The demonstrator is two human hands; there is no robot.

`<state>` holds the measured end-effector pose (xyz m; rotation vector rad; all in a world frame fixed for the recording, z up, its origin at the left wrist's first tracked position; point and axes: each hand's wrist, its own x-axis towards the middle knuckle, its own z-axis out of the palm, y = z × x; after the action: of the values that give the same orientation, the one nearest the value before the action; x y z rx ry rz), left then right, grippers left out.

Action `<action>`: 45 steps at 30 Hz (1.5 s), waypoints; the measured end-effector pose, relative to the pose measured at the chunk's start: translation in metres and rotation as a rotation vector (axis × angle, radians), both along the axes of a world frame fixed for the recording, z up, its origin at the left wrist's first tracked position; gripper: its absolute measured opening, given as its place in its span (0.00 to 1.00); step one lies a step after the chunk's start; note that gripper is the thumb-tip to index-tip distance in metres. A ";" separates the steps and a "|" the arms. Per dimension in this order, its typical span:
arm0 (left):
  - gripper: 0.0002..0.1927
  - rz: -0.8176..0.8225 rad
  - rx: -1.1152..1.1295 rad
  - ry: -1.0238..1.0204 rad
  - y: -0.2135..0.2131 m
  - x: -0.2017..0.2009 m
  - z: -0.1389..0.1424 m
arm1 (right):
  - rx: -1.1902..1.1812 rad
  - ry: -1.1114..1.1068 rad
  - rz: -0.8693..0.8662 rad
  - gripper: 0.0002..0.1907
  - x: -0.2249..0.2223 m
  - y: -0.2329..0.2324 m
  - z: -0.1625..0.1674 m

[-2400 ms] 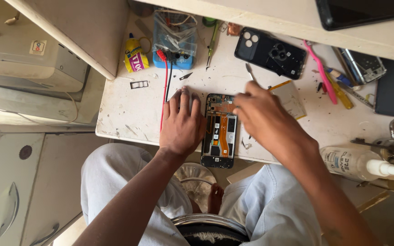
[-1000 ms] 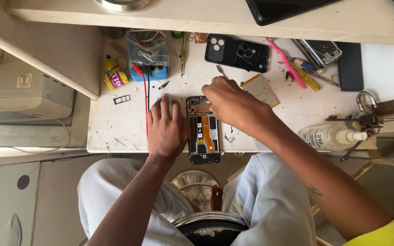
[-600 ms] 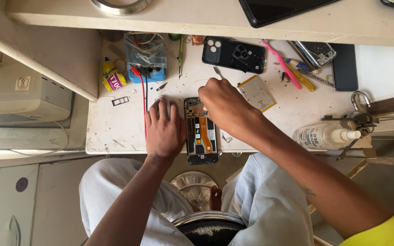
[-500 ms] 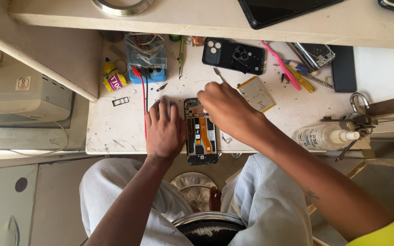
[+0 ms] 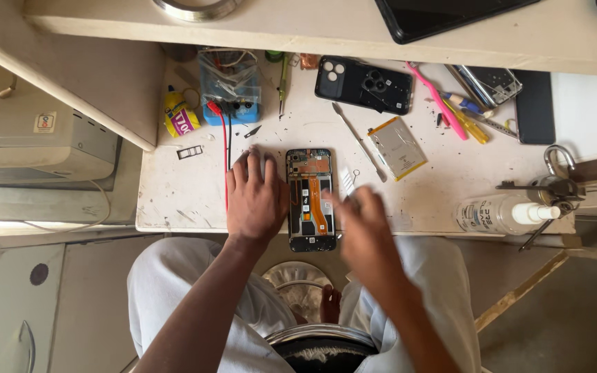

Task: The person repairs a disassembled smartphone at a cluttered workbench. They use a screwdriver on the phone's internal components, manipulate the exposed board and flex cables by hand, and touch multimeter probes to the device while other phones, a battery, and repair tools lie around the bench.

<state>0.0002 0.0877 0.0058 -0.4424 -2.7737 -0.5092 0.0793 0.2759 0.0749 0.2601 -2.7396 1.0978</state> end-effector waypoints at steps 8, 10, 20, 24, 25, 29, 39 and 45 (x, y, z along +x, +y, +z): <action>0.22 0.000 0.007 0.027 0.004 -0.003 0.000 | 0.356 -0.177 0.061 0.43 0.017 -0.023 -0.022; 0.22 0.003 0.010 0.018 0.004 -0.003 -0.001 | 0.345 -0.183 0.051 0.44 0.016 -0.025 -0.023; 0.22 0.002 -0.011 0.019 0.003 -0.006 -0.005 | 0.376 -0.162 -0.004 0.45 -0.006 -0.030 -0.026; 0.21 -0.001 0.006 0.004 0.002 -0.008 -0.008 | 0.408 -0.186 -0.013 0.46 -0.017 -0.032 -0.028; 0.21 -0.002 0.016 0.002 0.002 -0.008 -0.008 | 0.404 -0.186 -0.016 0.46 -0.019 -0.032 -0.028; 0.22 -0.005 0.017 0.008 0.000 -0.010 -0.007 | 0.418 -0.173 -0.021 0.45 -0.019 -0.035 -0.027; 0.22 -0.003 0.013 0.006 -0.003 -0.012 -0.007 | 0.480 -0.201 -0.031 0.44 -0.023 -0.039 -0.033; 0.22 -0.001 0.014 0.017 -0.003 -0.013 -0.008 | 0.496 -0.205 -0.021 0.45 -0.025 -0.037 -0.035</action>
<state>-0.0132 0.0851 -0.0027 -0.4436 -2.7518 -0.5218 0.0547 0.2388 0.0402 0.1892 -3.1547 0.4408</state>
